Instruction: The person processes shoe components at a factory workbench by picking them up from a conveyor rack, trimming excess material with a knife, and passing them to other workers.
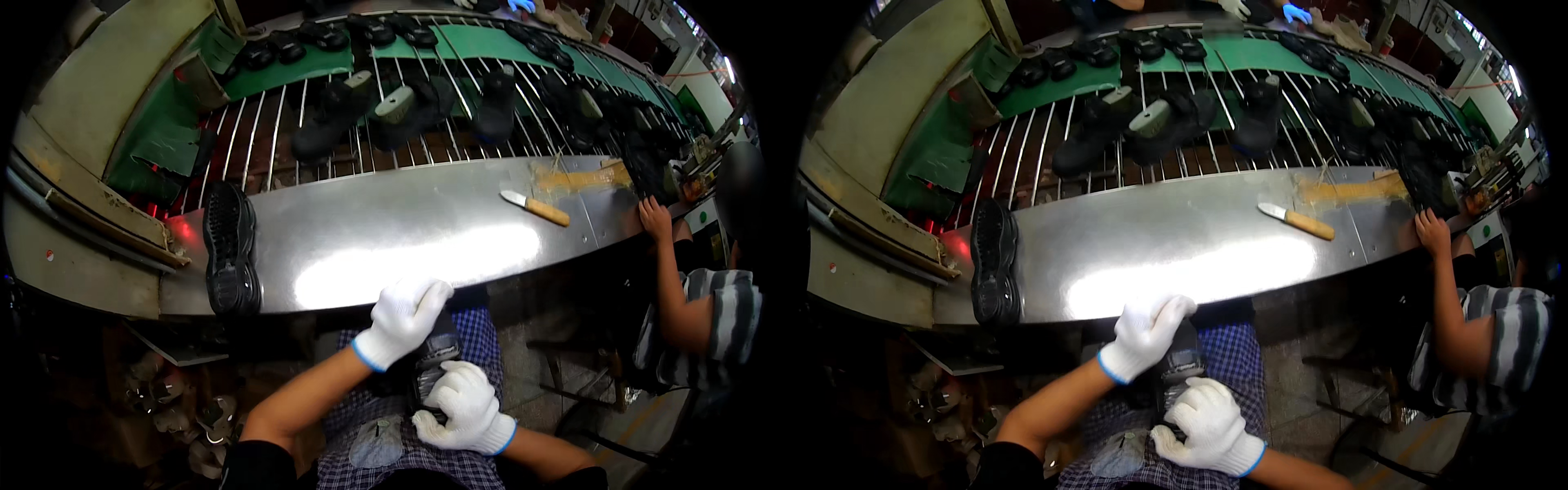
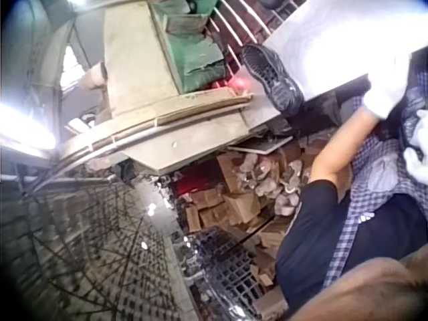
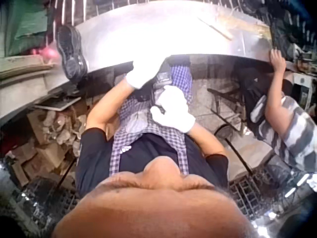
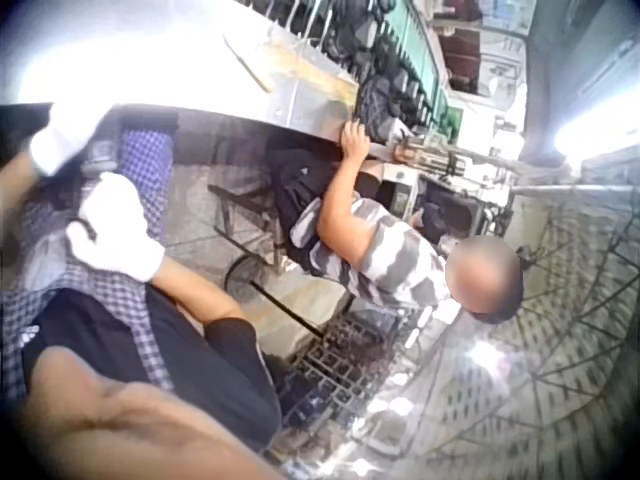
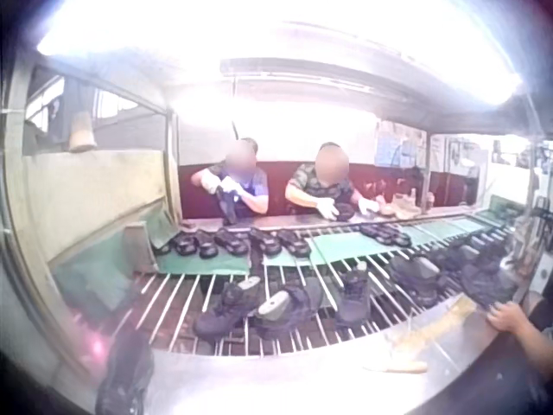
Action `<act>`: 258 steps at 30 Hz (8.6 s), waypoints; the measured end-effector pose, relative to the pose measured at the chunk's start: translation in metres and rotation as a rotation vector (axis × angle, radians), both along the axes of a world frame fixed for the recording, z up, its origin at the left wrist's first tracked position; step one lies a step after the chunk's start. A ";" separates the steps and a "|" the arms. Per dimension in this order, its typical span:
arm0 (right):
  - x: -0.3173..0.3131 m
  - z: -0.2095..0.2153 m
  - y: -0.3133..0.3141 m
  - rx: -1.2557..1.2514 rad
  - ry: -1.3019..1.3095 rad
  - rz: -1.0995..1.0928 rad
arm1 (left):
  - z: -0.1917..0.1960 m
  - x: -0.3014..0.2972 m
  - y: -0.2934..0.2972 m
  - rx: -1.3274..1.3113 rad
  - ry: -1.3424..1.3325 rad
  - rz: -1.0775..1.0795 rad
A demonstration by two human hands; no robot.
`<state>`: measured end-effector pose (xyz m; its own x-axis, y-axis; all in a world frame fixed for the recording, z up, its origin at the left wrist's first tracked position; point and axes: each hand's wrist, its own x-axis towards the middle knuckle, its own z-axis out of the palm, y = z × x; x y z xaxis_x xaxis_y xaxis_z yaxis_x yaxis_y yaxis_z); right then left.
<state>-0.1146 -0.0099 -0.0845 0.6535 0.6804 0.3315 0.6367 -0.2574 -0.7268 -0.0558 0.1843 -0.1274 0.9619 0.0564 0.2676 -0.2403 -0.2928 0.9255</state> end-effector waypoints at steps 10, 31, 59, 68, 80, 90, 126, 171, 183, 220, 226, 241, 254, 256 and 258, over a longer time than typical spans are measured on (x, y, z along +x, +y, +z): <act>0.045 0.020 -0.007 -0.030 0.161 0.198 | 0.034 -0.111 0.007 0.150 -0.120 -0.213; 0.097 -0.035 -0.031 0.030 0.644 0.292 | 0.025 -0.077 0.006 0.061 0.287 -0.118; 0.187 0.070 0.031 0.484 0.025 0.025 | 0.145 -0.013 0.047 0.404 -0.578 0.362; 0.177 0.045 0.002 0.275 -0.279 -0.550 | 0.122 0.036 -0.004 0.524 -0.572 0.235; 0.153 0.110 -0.040 -0.457 0.319 -0.373 | 0.093 0.014 -0.031 0.622 -0.698 -0.009; 0.240 0.044 -0.023 -0.583 -0.363 -0.432 | 0.140 -0.022 0.113 0.374 -0.331 0.480; 0.132 0.071 0.110 -0.025 1.654 0.093 | 0.103 -0.017 0.133 1.002 0.197 0.123; 0.199 0.026 0.133 0.074 0.423 0.041 | 0.168 -0.018 0.121 0.446 0.099 0.721; 0.232 0.016 0.146 0.128 0.600 0.106 | 0.173 -0.008 0.121 0.537 0.048 0.666; 0.211 0.008 0.115 0.060 0.669 0.166 | 0.137 -0.014 0.188 0.146 0.233 0.520; 0.223 0.034 0.135 0.068 0.429 0.228 | 0.134 -0.015 0.193 0.297 0.156 0.466; 0.226 0.073 0.092 0.657 -0.066 -0.286 | 0.167 0.032 0.051 0.152 -0.200 0.323; 0.136 0.117 -0.054 -0.082 0.543 -0.404 | 0.115 0.014 -0.018 0.504 -0.687 -0.178; 0.129 0.114 -0.057 -0.197 0.560 -0.393 | 0.108 0.010 -0.015 0.547 -0.726 -0.234; 0.122 0.123 -0.048 -0.338 0.614 -0.405 | 0.095 0.005 -0.011 0.530 -0.750 -0.300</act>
<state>0.0069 -0.0582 0.0387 0.8693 0.3508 -0.3482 -0.0407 -0.6512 -0.7578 -0.0513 0.1735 -0.0327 0.4855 -0.4683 0.7382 -0.8478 -0.4584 0.2667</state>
